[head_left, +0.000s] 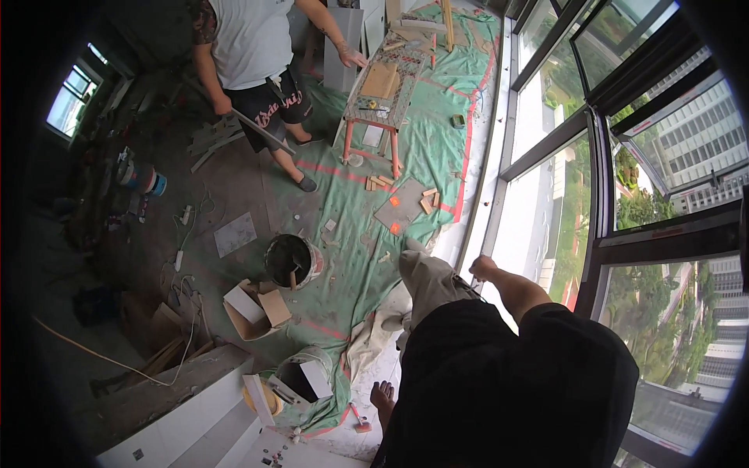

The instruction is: Measure, mark, and cut a ceramic tile using a tape measure, straight edge, and angle grinder.

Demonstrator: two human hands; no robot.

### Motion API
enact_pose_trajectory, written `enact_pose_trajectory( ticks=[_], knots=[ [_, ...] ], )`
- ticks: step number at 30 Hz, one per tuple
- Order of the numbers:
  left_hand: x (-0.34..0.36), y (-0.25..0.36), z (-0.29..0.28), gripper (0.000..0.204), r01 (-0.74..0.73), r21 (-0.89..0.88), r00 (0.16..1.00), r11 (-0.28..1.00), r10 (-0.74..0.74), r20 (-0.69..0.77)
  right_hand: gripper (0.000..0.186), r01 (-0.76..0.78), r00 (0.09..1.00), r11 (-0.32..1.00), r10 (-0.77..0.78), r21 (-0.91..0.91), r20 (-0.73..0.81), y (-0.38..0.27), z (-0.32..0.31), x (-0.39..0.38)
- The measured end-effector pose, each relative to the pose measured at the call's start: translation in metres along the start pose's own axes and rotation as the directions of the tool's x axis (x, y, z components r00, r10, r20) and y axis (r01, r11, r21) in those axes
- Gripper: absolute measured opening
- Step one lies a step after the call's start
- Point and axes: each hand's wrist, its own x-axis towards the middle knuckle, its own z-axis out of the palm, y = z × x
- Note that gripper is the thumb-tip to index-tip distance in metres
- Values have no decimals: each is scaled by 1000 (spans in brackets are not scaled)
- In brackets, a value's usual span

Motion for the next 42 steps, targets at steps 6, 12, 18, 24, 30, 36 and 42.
enact_pose_trajectory(
  ticks=[6,12,18,24,30,36,42],
  knots=[
    [4,99,111,65,-296,11,953,955,296,-67,33,206,978,976,-204,72,-40,-141,-94,160],
    [-43,121,194,53,-352,145,876,925,380,-296,28,451,810,872,-490,-192,-323,-353,-171,355],
    [-90,63,326,52,-65,436,988,898,120,-102,32,592,678,803,-541,-66,-498,-529,-240,494],
    [-82,113,439,43,-239,536,971,810,190,146,24,558,684,805,-584,-203,-436,-584,-288,578],
    [-32,199,463,55,-375,420,927,826,336,166,25,619,672,776,-605,-126,-427,-555,-283,549],
    [-5,262,553,43,-601,493,791,629,556,256,31,196,718,525,-652,828,244,-429,-200,296],
    [-86,292,665,39,-686,584,727,435,447,522,35,249,720,600,-640,760,270,-345,-199,142]
  ],
)
